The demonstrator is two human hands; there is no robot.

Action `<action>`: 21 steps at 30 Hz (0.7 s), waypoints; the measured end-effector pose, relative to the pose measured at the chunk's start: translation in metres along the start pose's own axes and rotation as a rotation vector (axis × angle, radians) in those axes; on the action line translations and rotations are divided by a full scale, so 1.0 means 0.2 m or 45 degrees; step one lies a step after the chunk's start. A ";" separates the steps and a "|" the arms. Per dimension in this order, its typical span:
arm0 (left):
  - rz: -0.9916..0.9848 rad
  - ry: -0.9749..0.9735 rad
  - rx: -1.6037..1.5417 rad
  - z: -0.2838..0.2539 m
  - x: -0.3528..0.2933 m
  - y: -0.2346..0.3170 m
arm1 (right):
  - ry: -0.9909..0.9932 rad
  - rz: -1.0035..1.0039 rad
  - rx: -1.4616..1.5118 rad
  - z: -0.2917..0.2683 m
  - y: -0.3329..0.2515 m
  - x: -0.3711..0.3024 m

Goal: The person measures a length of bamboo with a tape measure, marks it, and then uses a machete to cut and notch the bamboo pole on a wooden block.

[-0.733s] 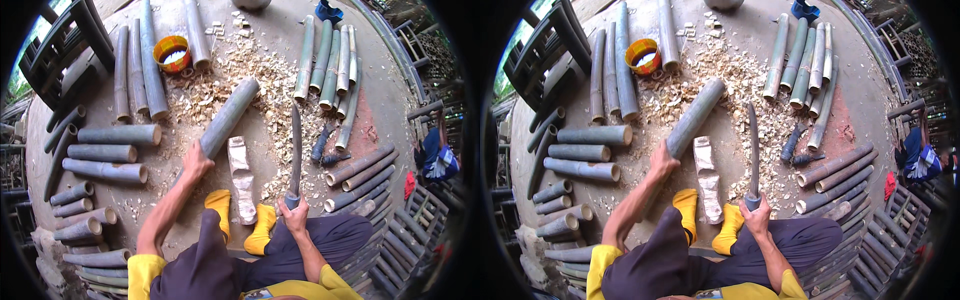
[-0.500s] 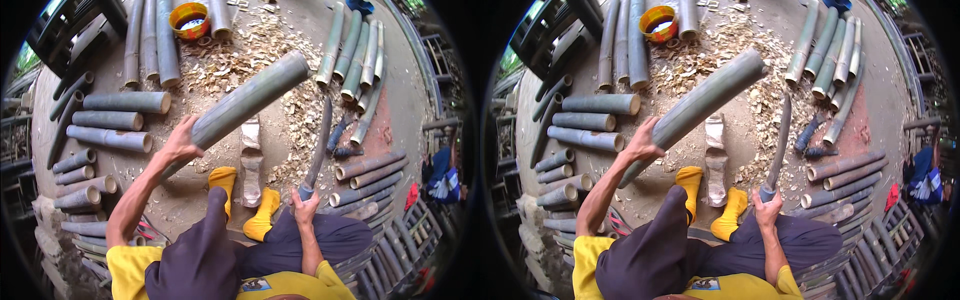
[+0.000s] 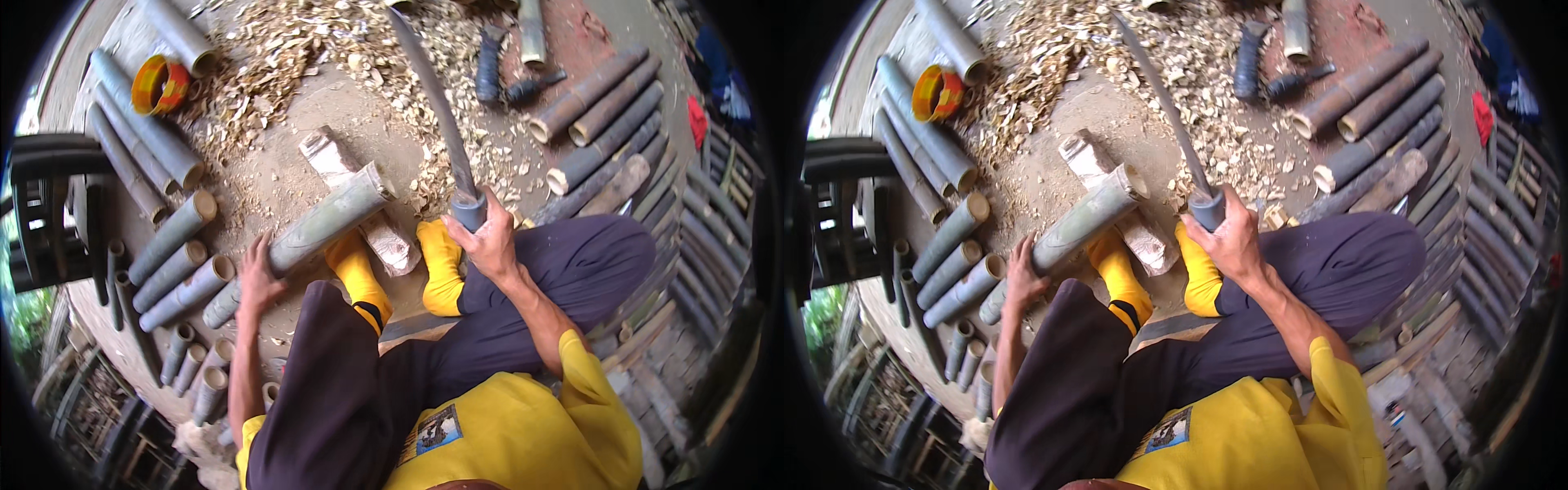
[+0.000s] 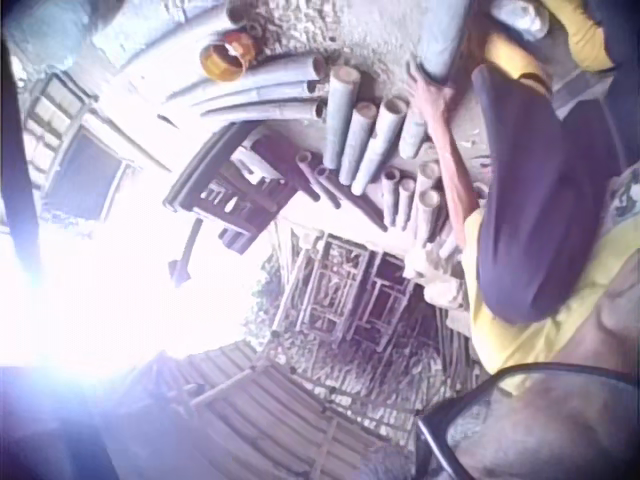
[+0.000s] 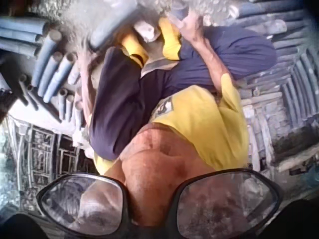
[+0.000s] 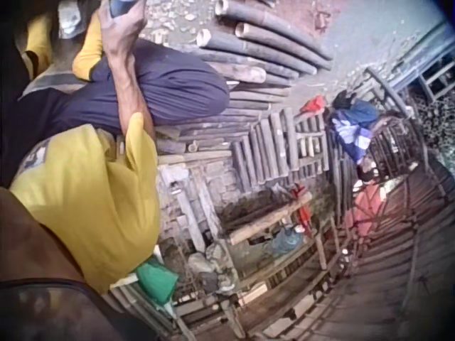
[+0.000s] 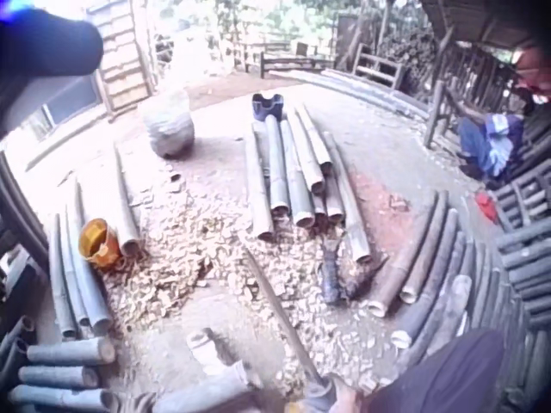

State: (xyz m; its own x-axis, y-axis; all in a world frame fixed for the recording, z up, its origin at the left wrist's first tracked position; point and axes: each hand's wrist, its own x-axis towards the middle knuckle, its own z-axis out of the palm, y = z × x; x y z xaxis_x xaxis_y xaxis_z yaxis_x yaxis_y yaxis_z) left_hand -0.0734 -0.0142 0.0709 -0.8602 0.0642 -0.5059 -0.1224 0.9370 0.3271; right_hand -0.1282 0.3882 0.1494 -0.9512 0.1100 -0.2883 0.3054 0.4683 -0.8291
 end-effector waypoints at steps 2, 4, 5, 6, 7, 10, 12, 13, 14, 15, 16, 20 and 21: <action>0.090 0.256 -0.185 0.07 0.07 0.31 | -0.062 0.018 0.069 0.00 -0.02 0.00; 0.124 0.363 0.021 0.12 0.12 0.53 | -0.129 0.071 0.120 0.00 -0.06 0.00; 0.117 0.358 0.030 0.12 0.16 0.53 | -0.133 0.045 0.148 0.02 -0.07 0.01; 0.079 0.358 -0.024 0.12 0.18 0.52 | -0.140 0.017 0.173 0.04 -0.06 0.01; 0.037 0.360 -0.081 0.12 0.19 0.51 | -0.164 0.028 0.180 0.05 -0.05 0.01; 0.078 0.043 -0.404 0.00 0.22 0.46 | -0.149 0.049 0.079 0.04 -0.02 0.04; 0.027 0.043 -0.447 -0.01 0.23 0.41 | -0.185 0.061 0.031 0.01 0.00 0.08; 0.097 0.075 -0.309 0.00 0.21 0.38 | -0.113 -0.021 -0.014 0.01 0.07 0.09; 0.160 0.149 -0.157 -0.01 0.19 0.35 | -0.039 -0.146 -0.042 0.03 0.10 0.15; 0.208 0.290 0.029 0.03 0.17 0.36 | 0.000 -0.152 -0.082 0.05 0.12 0.18; 0.207 0.322 0.004 0.07 0.17 0.37 | -0.048 -0.093 -0.111 0.09 0.17 0.26; 0.008 0.469 0.110 0.19 0.17 0.33 | 0.085 -0.244 -0.522 0.31 0.28 0.57; 0.034 0.444 0.100 0.17 0.16 0.33 | 0.088 -0.291 -0.606 0.36 0.28 0.63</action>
State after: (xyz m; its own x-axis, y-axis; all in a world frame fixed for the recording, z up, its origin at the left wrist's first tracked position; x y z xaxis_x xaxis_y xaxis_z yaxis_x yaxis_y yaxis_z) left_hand -0.0916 0.0607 0.0494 -0.9814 -0.0195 -0.1909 -0.0711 0.9610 0.2673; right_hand -0.2289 0.3641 0.0322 -0.9967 0.0089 -0.0802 0.0520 0.8314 -0.5533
